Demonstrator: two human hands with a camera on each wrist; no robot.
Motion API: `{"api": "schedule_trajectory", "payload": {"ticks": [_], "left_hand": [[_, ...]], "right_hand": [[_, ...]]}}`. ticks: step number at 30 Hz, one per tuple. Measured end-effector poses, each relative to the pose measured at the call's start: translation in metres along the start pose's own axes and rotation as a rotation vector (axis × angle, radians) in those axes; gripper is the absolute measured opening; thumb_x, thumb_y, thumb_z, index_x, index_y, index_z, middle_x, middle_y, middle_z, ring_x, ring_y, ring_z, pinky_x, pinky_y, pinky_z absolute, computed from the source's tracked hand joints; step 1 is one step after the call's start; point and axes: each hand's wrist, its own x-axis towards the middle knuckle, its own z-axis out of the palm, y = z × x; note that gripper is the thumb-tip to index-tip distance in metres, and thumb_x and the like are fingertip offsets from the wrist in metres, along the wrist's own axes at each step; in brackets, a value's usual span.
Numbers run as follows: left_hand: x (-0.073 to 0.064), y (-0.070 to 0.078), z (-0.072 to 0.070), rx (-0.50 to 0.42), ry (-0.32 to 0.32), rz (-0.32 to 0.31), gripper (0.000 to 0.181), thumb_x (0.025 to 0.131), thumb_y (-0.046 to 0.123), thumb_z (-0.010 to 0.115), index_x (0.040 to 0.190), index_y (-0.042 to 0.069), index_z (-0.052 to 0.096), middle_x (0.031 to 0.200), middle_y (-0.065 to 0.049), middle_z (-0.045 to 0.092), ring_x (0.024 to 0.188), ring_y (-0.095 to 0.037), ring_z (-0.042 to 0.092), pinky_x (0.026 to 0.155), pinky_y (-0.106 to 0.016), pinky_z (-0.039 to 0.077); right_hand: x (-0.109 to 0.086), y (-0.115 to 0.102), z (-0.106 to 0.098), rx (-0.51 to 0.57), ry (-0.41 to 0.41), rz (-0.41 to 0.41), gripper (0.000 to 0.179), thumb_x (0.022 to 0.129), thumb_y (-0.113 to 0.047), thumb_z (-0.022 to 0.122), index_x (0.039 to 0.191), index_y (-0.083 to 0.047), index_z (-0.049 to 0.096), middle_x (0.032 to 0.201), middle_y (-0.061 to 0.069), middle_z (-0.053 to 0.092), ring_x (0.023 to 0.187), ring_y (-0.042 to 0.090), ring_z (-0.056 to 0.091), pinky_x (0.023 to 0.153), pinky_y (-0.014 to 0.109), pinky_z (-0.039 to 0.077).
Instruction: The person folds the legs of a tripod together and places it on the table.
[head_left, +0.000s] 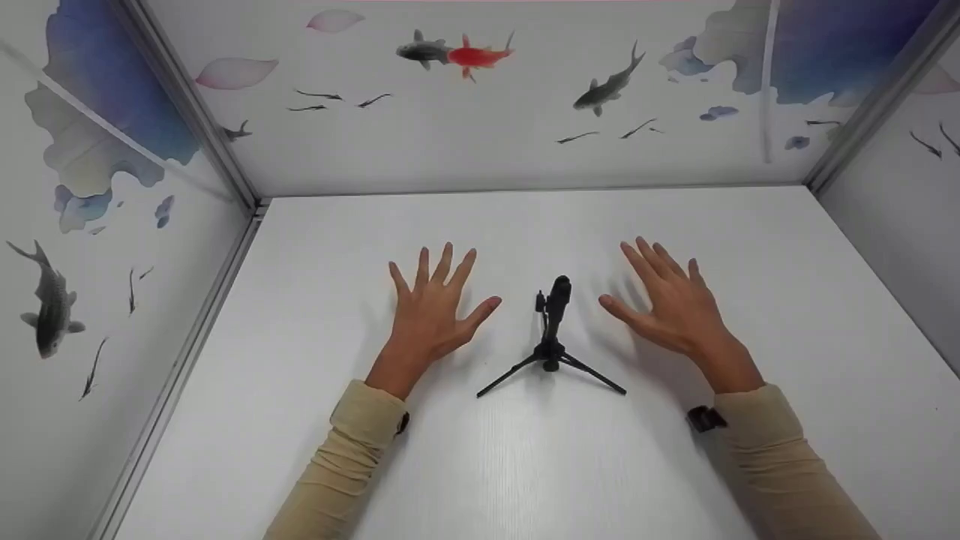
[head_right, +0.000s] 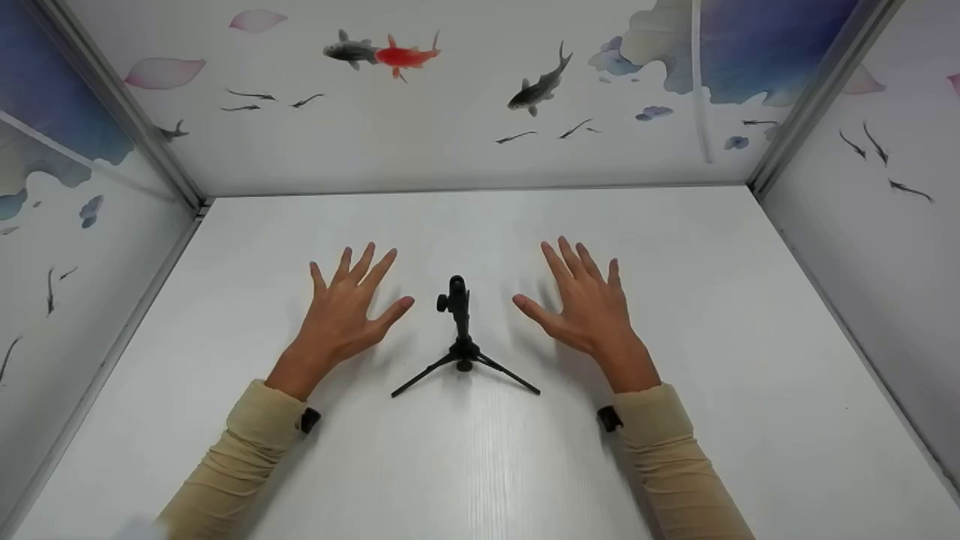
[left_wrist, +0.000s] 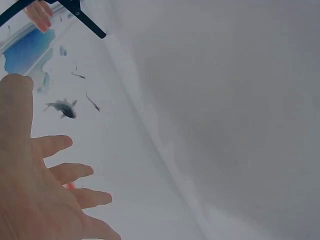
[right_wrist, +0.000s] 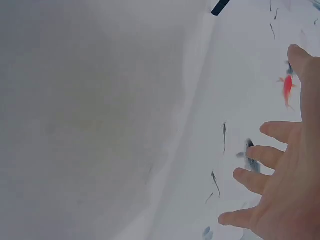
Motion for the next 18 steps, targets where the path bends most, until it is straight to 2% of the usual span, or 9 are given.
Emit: {"api": "schedule_trajectory", "payload": {"ticks": [5, 10, 18], "left_hand": [[-0.002, 0.006, -0.002, -0.064, 0.065, 0.05, 0.085, 0.104, 0.077, 0.044, 0.17, 0.025, 0.037, 0.176, -0.013, 0.037, 0.164, -0.043, 0.033, 0.125, -0.082, 0.013], [-0.003, 0.012, -0.002, -0.113, 0.115, 0.089, 0.081, 0.105, 0.074, 0.048, 0.167, 0.022, 0.045, 0.172, -0.013, 0.045, 0.16, -0.039, 0.042, 0.125, -0.079, 0.021], [-0.008, 0.025, -0.005, -0.17, 0.116, 0.137, 0.076, 0.105, 0.07, 0.051, 0.16, 0.018, 0.054, 0.166, -0.011, 0.053, 0.152, -0.032, 0.054, 0.125, -0.073, 0.031]], "right_hand": [[-0.001, -0.006, -0.001, 0.042, 0.086, -0.057, 0.085, 0.101, -0.064, 0.064, 0.171, -0.025, 0.035, 0.177, 0.011, 0.037, 0.161, 0.04, 0.038, 0.126, 0.072, 0.03], [-0.002, -0.014, -0.003, 0.066, 0.184, -0.111, 0.077, 0.101, -0.055, 0.07, 0.167, -0.026, 0.043, 0.171, 0.008, 0.047, 0.151, 0.039, 0.052, 0.111, 0.069, 0.048], [-0.004, -0.029, -0.007, 0.099, 0.275, -0.179, 0.069, 0.1, -0.045, 0.075, 0.162, -0.026, 0.052, 0.158, 0.007, 0.062, 0.139, 0.034, 0.064, 0.1, 0.063, 0.057]]}}
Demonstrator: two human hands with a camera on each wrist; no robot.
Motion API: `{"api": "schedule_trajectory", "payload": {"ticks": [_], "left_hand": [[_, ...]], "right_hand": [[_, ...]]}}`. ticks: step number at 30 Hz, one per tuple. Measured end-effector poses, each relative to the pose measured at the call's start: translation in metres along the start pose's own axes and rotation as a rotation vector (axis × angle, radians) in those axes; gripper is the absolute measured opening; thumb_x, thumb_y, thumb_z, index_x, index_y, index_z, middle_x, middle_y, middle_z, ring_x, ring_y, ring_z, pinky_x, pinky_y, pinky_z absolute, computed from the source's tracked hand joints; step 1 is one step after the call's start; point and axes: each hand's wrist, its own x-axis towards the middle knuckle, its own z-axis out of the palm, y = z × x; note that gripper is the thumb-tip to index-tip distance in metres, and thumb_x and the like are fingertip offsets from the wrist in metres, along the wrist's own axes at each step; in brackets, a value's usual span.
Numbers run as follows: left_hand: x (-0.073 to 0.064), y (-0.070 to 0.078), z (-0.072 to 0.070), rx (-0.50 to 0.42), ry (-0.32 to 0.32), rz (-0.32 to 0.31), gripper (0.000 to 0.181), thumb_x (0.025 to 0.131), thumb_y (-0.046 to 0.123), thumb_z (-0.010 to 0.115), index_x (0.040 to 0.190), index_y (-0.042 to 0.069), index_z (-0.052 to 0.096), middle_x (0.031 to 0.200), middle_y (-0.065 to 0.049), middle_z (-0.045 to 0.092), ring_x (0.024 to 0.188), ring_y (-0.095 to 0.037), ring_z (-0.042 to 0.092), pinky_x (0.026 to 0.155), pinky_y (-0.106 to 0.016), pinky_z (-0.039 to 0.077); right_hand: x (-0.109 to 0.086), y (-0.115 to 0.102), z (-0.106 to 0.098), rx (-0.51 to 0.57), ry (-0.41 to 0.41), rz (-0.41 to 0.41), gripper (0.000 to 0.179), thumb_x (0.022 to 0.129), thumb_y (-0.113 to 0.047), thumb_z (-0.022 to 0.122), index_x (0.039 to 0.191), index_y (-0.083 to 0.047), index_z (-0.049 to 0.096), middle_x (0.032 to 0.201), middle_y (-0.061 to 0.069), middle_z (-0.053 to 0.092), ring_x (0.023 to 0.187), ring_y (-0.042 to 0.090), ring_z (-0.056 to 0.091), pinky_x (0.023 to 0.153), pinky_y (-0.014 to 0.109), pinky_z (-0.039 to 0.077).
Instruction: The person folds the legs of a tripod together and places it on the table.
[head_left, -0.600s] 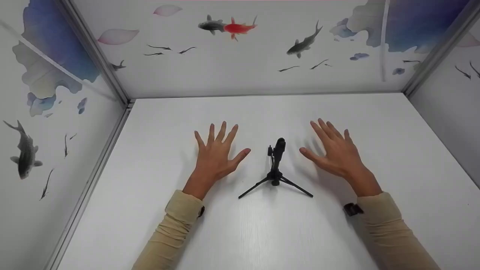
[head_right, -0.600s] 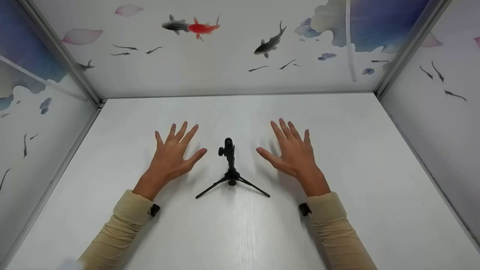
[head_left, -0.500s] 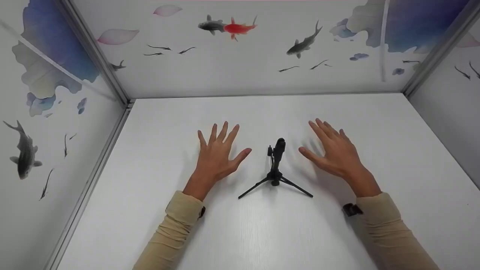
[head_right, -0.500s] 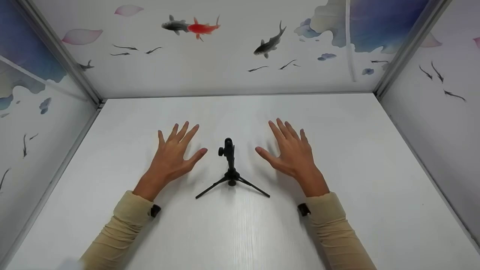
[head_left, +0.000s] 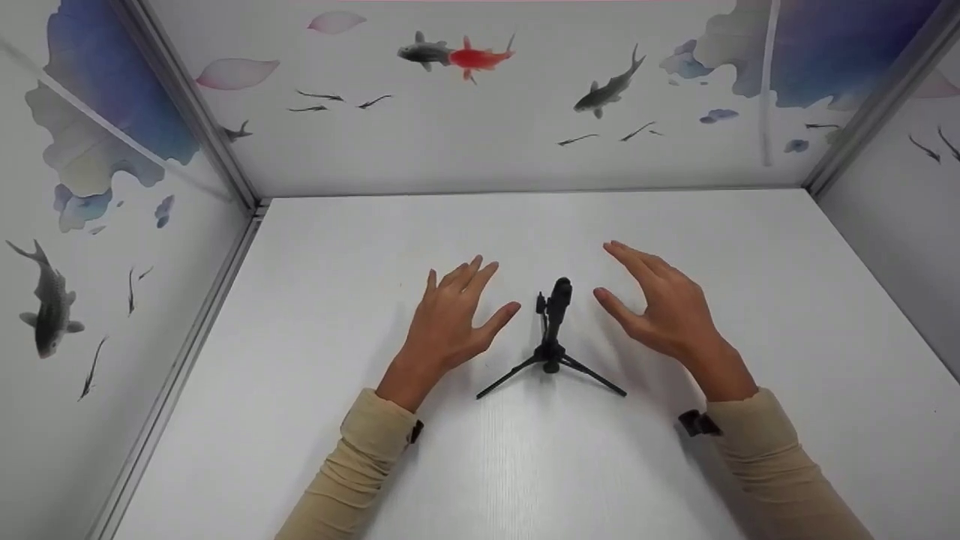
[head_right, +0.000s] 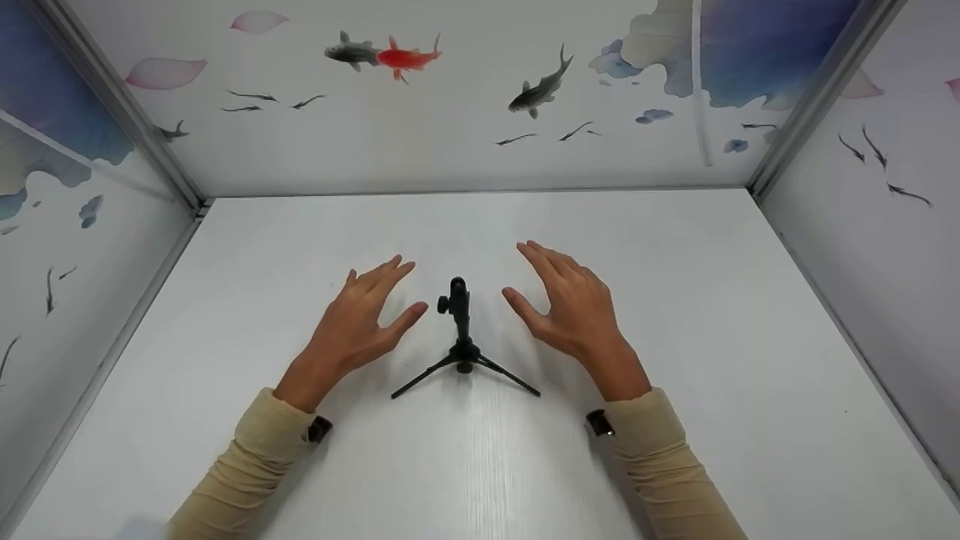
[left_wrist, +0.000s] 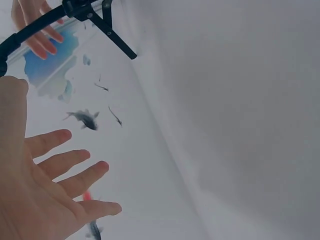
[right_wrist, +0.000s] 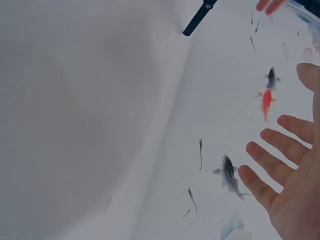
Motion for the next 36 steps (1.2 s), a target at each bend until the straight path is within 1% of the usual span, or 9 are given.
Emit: {"api": "schedule_trajectory", "payload": {"ticks": [5, 9, 12, 16, 19, 23, 26, 31, 36], "left_hand": [[-0.002, 0.006, 0.0, -0.025, -0.012, 0.014, 0.073, 0.106, 0.07, 0.052, 0.157, 0.018, 0.058, 0.163, -0.01, 0.057, 0.15, -0.029, 0.057, 0.125, -0.071, 0.034], [-0.005, 0.011, -0.001, -0.043, -0.042, 0.009, 0.072, 0.106, 0.069, 0.053, 0.156, 0.018, 0.059, 0.162, -0.01, 0.058, 0.148, -0.03, 0.059, 0.125, -0.068, 0.035], [-0.006, 0.014, -0.001, -0.058, -0.075, 0.003, 0.07, 0.106, 0.068, 0.053, 0.155, 0.017, 0.06, 0.161, -0.009, 0.059, 0.146, -0.03, 0.061, 0.127, -0.064, 0.036], [-0.008, 0.018, 0.0, -0.098, -0.105, 0.007, 0.067, 0.108, 0.065, 0.053, 0.153, 0.016, 0.062, 0.157, -0.008, 0.063, 0.145, -0.028, 0.062, 0.127, -0.054, 0.039], [-0.008, 0.021, -0.001, -0.135, -0.129, 0.001, 0.066, 0.108, 0.065, 0.053, 0.153, 0.016, 0.062, 0.155, -0.007, 0.065, 0.144, -0.026, 0.062, 0.123, -0.049, 0.046], [-0.009, 0.025, -0.002, -0.173, -0.159, -0.008, 0.065, 0.108, 0.064, 0.055, 0.152, 0.017, 0.063, 0.152, -0.005, 0.067, 0.143, -0.026, 0.063, 0.117, -0.047, 0.052], [-0.01, 0.026, -0.001, -0.181, -0.158, 0.013, 0.062, 0.108, 0.061, 0.057, 0.149, 0.015, 0.065, 0.148, -0.005, 0.07, 0.14, -0.025, 0.066, 0.114, -0.045, 0.054], [-0.011, 0.027, 0.004, -0.171, -0.149, 0.052, 0.055, 0.108, 0.053, 0.061, 0.145, 0.013, 0.068, 0.142, -0.006, 0.074, 0.133, -0.024, 0.07, 0.11, -0.043, 0.057], [-0.011, 0.03, 0.009, -0.193, -0.158, 0.072, 0.048, 0.109, 0.047, 0.064, 0.141, 0.012, 0.07, 0.138, -0.006, 0.077, 0.13, -0.023, 0.072, 0.109, -0.042, 0.058]], "right_hand": [[0.0, -0.008, 0.001, 0.039, 0.044, -0.051, 0.064, 0.099, -0.04, 0.077, 0.158, -0.025, 0.057, 0.15, 0.006, 0.069, 0.132, 0.032, 0.069, 0.095, 0.059, 0.06], [0.0, -0.013, 0.002, 0.074, 0.067, -0.077, 0.061, 0.099, -0.037, 0.078, 0.156, -0.024, 0.06, 0.146, 0.005, 0.071, 0.13, 0.03, 0.07, 0.096, 0.058, 0.06], [0.0, -0.017, 0.001, 0.097, 0.068, -0.076, 0.058, 0.1, -0.035, 0.078, 0.154, -0.023, 0.062, 0.144, 0.005, 0.072, 0.13, 0.029, 0.071, 0.098, 0.058, 0.059], [-0.001, -0.023, 0.001, 0.143, 0.064, -0.064, 0.055, 0.1, -0.033, 0.078, 0.153, -0.025, 0.063, 0.136, 0.006, 0.076, 0.126, 0.028, 0.072, 0.099, 0.058, 0.059], [-0.001, -0.026, 0.0, 0.19, 0.06, -0.06, 0.053, 0.1, -0.03, 0.077, 0.152, -0.028, 0.064, 0.131, 0.004, 0.077, 0.123, 0.025, 0.072, 0.1, 0.056, 0.058], [0.0, -0.031, -0.001, 0.254, 0.043, -0.068, 0.051, 0.101, -0.025, 0.077, 0.151, -0.028, 0.065, 0.132, 0.001, 0.077, 0.12, 0.023, 0.073, 0.1, 0.052, 0.058], [0.001, -0.033, -0.001, 0.286, 0.032, -0.091, 0.049, 0.101, -0.023, 0.076, 0.149, -0.025, 0.066, 0.134, 0.0, 0.076, 0.118, 0.022, 0.074, 0.099, 0.05, 0.059], [0.002, -0.038, -0.002, 0.329, 0.037, -0.154, 0.048, 0.1, -0.016, 0.076, 0.147, -0.021, 0.068, 0.135, -0.003, 0.076, 0.114, 0.021, 0.076, 0.095, 0.047, 0.062], [0.003, -0.044, -0.003, 0.378, 0.026, -0.21, 0.048, 0.099, -0.012, 0.076, 0.146, -0.018, 0.069, 0.137, -0.004, 0.076, 0.108, 0.017, 0.078, 0.09, 0.04, 0.063]]}}
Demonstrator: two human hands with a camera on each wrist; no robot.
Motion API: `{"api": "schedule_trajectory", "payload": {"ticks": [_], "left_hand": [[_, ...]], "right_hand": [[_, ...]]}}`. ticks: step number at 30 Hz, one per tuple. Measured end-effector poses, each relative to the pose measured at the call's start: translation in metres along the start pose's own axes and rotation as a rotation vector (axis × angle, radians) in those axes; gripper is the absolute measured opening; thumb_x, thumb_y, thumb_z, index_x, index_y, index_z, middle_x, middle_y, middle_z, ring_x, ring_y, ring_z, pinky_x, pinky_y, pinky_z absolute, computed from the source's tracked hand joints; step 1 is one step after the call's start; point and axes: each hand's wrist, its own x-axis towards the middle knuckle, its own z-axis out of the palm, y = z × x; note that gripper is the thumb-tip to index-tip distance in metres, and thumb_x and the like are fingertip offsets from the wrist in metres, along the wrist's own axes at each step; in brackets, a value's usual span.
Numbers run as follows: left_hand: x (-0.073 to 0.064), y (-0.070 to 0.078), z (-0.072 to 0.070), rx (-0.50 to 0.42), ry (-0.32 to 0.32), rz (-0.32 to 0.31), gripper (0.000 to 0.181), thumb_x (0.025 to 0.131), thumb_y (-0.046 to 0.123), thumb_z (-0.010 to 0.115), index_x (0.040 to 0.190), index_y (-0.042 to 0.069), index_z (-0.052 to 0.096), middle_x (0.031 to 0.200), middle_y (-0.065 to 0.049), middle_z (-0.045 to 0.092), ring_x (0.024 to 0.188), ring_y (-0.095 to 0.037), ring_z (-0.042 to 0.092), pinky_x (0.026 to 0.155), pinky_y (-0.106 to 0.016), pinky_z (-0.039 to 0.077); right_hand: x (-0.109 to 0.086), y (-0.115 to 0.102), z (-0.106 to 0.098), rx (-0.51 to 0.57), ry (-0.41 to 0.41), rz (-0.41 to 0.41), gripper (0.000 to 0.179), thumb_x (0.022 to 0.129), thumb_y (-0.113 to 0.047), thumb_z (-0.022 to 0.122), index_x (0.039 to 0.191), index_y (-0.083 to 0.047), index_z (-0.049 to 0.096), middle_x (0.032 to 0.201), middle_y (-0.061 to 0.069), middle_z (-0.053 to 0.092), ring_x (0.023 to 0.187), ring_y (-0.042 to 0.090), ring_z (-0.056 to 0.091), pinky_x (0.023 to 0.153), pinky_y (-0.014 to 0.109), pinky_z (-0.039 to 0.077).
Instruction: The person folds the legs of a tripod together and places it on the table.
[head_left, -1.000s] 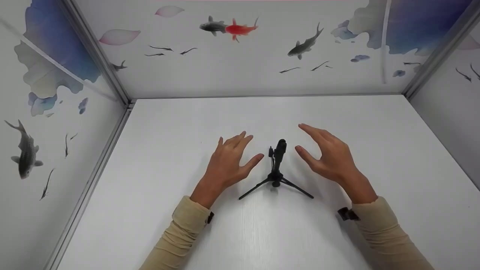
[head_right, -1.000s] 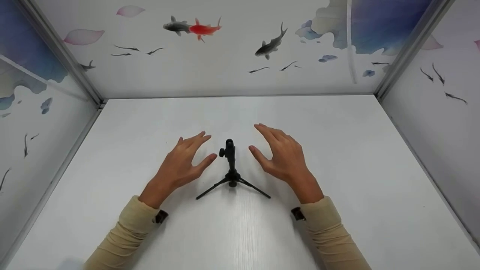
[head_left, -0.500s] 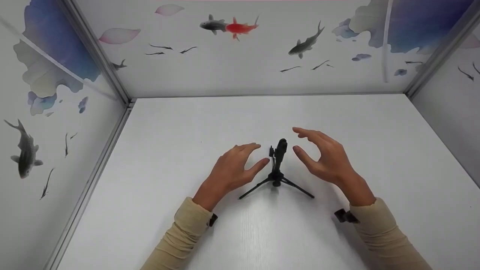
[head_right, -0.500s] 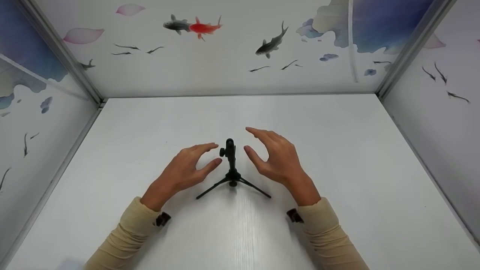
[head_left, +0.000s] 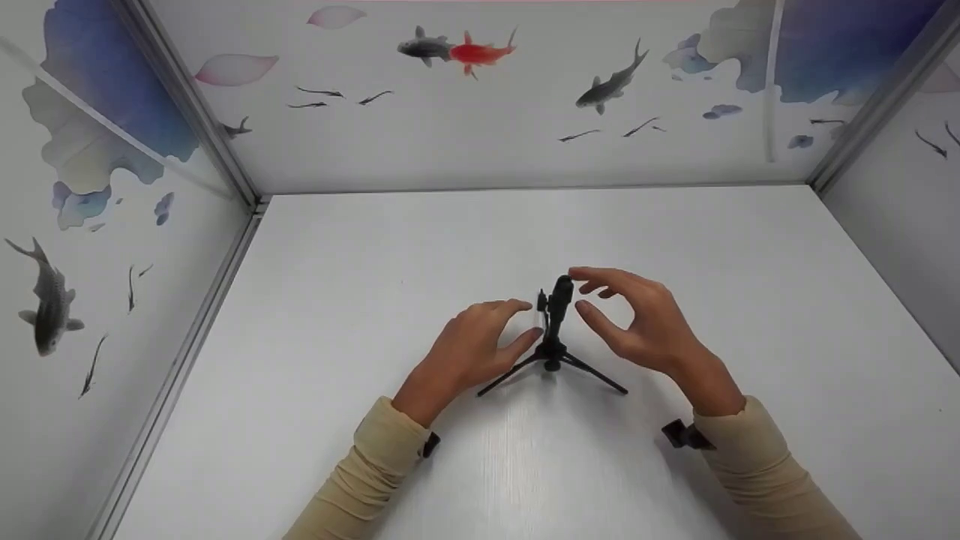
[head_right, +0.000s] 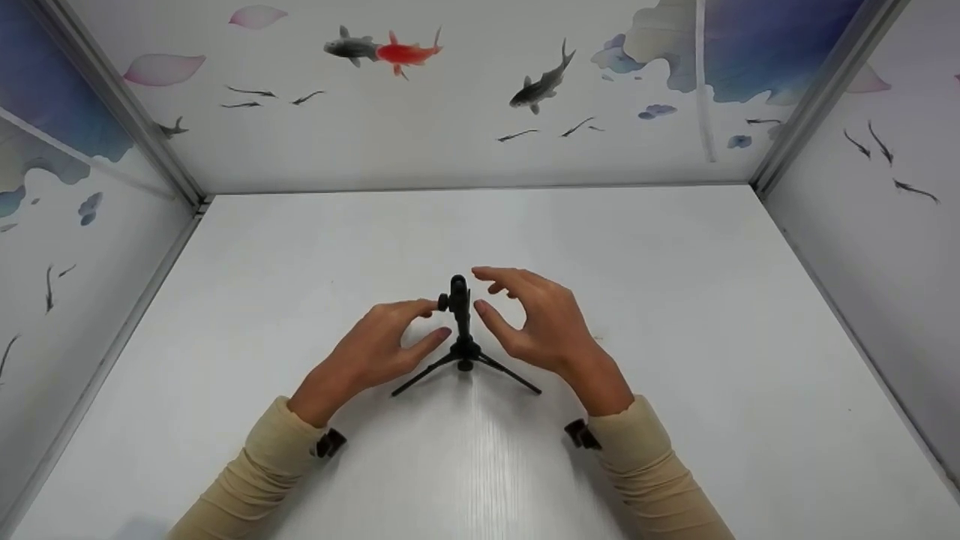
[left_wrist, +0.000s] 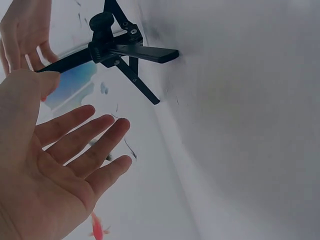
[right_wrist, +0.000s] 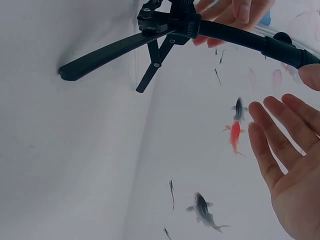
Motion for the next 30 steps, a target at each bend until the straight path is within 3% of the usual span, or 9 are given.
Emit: {"api": "schedule_trajectory", "payload": {"ticks": [9, 15, 22, 30], "left_hand": [[0.001, 0.005, 0.006, -0.05, -0.065, 0.031, 0.032, 0.107, 0.034, 0.069, 0.125, 0.009, 0.077, 0.12, -0.007, 0.083, 0.113, -0.022, 0.079, 0.095, -0.04, 0.063], [0.001, 0.007, 0.009, -0.067, -0.094, 0.052, 0.018, 0.105, 0.029, 0.074, 0.11, 0.012, 0.078, 0.105, -0.001, 0.084, 0.099, -0.014, 0.08, 0.085, -0.032, 0.063], [0.002, 0.01, 0.013, -0.084, -0.152, 0.02, 0.017, 0.102, 0.026, 0.077, 0.114, 0.013, 0.078, 0.102, 0.0, 0.085, 0.096, -0.012, 0.08, 0.083, -0.03, 0.062], [0.002, 0.009, 0.014, -0.105, -0.157, 0.003, 0.016, 0.1, 0.021, 0.08, 0.114, 0.012, 0.078, 0.103, -0.001, 0.085, 0.098, -0.012, 0.081, 0.085, -0.03, 0.062]], "right_hand": [[0.0, -0.005, 0.005, 0.029, -0.012, -0.021, 0.046, 0.097, -0.01, 0.079, 0.142, -0.015, 0.071, 0.129, -0.003, 0.08, 0.102, 0.015, 0.078, 0.082, 0.033, 0.064], [0.0, -0.007, 0.008, 0.026, -0.015, -0.03, 0.039, 0.096, -0.009, 0.082, 0.134, -0.01, 0.075, 0.121, 0.0, 0.082, 0.099, 0.014, 0.079, 0.083, 0.032, 0.064], [0.001, -0.009, 0.01, 0.055, -0.033, -0.032, 0.034, 0.097, -0.011, 0.081, 0.131, -0.012, 0.075, 0.117, -0.004, 0.083, 0.1, 0.011, 0.079, 0.082, 0.033, 0.064], [0.001, -0.008, 0.013, 0.089, -0.01, -0.072, 0.034, 0.095, -0.006, 0.082, 0.127, -0.015, 0.077, 0.111, -0.005, 0.083, 0.093, 0.01, 0.078, 0.081, 0.025, 0.061]]}}
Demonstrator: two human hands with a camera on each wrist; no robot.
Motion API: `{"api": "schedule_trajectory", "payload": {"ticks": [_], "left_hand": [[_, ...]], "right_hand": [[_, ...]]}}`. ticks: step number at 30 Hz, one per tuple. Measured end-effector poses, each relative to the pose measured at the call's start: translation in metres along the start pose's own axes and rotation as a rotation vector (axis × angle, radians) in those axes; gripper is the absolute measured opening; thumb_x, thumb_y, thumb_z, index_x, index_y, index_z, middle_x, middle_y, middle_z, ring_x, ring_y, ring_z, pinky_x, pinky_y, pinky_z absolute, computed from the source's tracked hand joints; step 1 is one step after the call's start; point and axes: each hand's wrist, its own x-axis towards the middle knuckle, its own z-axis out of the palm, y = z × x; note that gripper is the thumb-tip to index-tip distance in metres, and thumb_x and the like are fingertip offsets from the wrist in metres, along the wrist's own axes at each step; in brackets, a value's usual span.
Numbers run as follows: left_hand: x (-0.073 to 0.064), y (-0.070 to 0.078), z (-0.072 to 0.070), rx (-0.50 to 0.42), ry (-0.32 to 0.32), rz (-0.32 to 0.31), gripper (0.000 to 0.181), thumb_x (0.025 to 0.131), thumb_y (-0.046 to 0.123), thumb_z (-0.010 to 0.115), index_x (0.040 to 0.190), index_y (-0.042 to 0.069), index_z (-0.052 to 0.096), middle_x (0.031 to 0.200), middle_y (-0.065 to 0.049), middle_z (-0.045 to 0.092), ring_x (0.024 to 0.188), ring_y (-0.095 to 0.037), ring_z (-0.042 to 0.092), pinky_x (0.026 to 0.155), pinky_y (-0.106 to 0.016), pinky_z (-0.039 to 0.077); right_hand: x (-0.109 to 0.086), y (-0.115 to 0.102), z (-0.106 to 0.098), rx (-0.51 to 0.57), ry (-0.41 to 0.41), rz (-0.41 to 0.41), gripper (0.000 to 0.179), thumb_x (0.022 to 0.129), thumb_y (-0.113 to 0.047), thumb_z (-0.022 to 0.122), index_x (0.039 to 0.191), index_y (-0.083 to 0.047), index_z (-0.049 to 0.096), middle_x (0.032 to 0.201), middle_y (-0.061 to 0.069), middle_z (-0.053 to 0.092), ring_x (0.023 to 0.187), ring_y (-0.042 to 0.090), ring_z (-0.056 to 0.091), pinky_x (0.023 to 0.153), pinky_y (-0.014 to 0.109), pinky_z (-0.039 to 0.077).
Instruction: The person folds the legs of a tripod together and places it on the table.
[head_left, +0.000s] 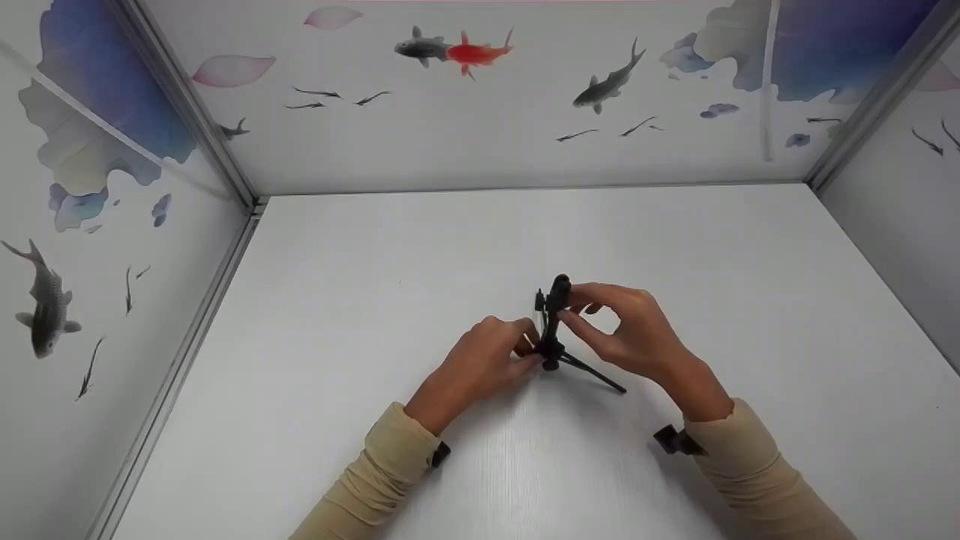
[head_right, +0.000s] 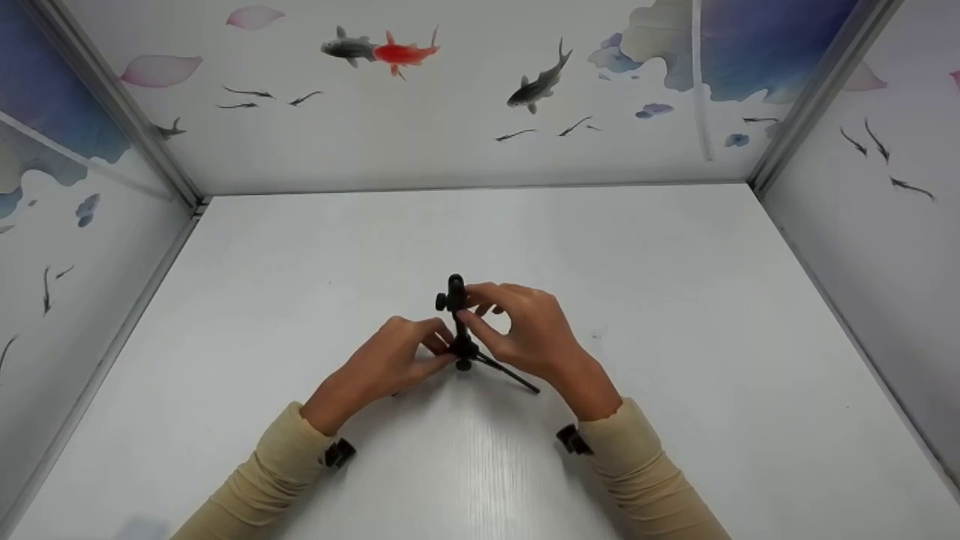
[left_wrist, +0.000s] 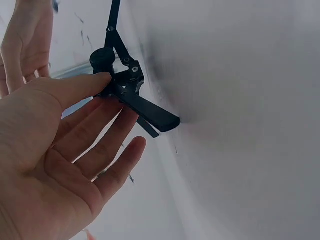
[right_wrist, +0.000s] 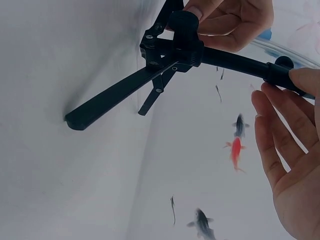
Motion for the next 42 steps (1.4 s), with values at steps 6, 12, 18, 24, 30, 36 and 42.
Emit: {"api": "schedule_trajectory", "payload": {"ticks": [6, 12, 18, 24, 30, 36, 42], "left_hand": [[0.0, -0.0005, 0.001, -0.009, 0.007, -0.004, 0.014, 0.1, 0.02, 0.079, 0.111, 0.011, 0.078, 0.103, -0.001, 0.086, 0.1, -0.015, 0.08, 0.085, -0.032, 0.062], [0.0007, 0.0005, 0.0012, -0.018, 0.002, -0.009, 0.014, 0.1, 0.019, 0.08, 0.112, 0.011, 0.078, 0.105, -0.003, 0.085, 0.101, -0.015, 0.08, 0.087, -0.03, 0.062], [0.0013, 0.0017, 0.0014, -0.028, 0.012, 0.006, 0.014, 0.1, 0.017, 0.08, 0.111, 0.01, 0.078, 0.106, -0.003, 0.085, 0.103, -0.013, 0.08, 0.089, -0.03, 0.062], [0.0015, 0.0023, 0.0025, -0.084, 0.026, 0.005, 0.01, 0.099, 0.014, 0.079, 0.108, 0.009, 0.078, 0.104, -0.004, 0.085, 0.101, -0.009, 0.08, 0.089, -0.027, 0.061], [0.001, 0.0029, 0.002, -0.09, 0.043, 0.01, 0.009, 0.098, 0.013, 0.079, 0.107, 0.009, 0.079, 0.1, -0.003, 0.086, 0.101, -0.011, 0.08, 0.084, -0.024, 0.059], [-0.0001, 0.0023, 0.0023, -0.084, 0.062, 0.02, 0.01, 0.097, 0.012, 0.078, 0.106, 0.009, 0.079, 0.098, -0.003, 0.086, 0.101, -0.014, 0.079, 0.08, -0.023, 0.056], [-0.0012, 0.0013, 0.0025, -0.098, 0.066, 0.018, 0.01, 0.097, 0.011, 0.078, 0.106, 0.009, 0.08, 0.097, -0.003, 0.086, 0.101, -0.015, 0.079, 0.078, -0.022, 0.054]], "right_hand": [[0.001, -0.001, 0.0016, 0.009, -0.009, 0.0, 0.029, 0.095, -0.007, 0.084, 0.122, -0.016, 0.079, 0.108, -0.007, 0.083, 0.089, 0.009, 0.077, 0.083, 0.015, 0.057], [-0.0001, 0.0008, 0.0025, -0.011, -0.019, 0.008, 0.028, 0.094, -0.009, 0.085, 0.12, -0.015, 0.078, 0.106, -0.009, 0.082, 0.089, 0.007, 0.077, 0.081, 0.023, 0.06], [-0.0018, 0.0022, 0.0038, -0.03, -0.031, 0.026, 0.023, 0.094, -0.011, 0.085, 0.116, -0.014, 0.078, 0.102, -0.01, 0.081, 0.089, 0.007, 0.076, 0.081, 0.025, 0.061], [-0.0022, 0.0019, 0.0032, -0.025, -0.041, 0.036, 0.022, 0.095, -0.011, 0.084, 0.117, -0.013, 0.078, 0.103, -0.009, 0.082, 0.091, 0.007, 0.077, 0.079, 0.032, 0.063], [-0.0019, 0.0029, 0.0035, -0.02, -0.034, 0.01, 0.023, 0.094, -0.009, 0.085, 0.115, -0.012, 0.077, 0.102, -0.008, 0.081, 0.09, 0.008, 0.077, 0.079, 0.029, 0.062], [-0.0025, 0.003, 0.0039, -0.014, -0.031, 0.008, 0.023, 0.093, -0.008, 0.085, 0.115, -0.012, 0.077, 0.101, -0.008, 0.081, 0.089, 0.009, 0.077, 0.079, 0.03, 0.063], [-0.002, 0.0008, 0.0044, -0.011, -0.041, 0.016, 0.023, 0.094, -0.009, 0.085, 0.116, -0.012, 0.078, 0.103, -0.007, 0.082, 0.091, 0.009, 0.077, 0.082, 0.023, 0.061]]}}
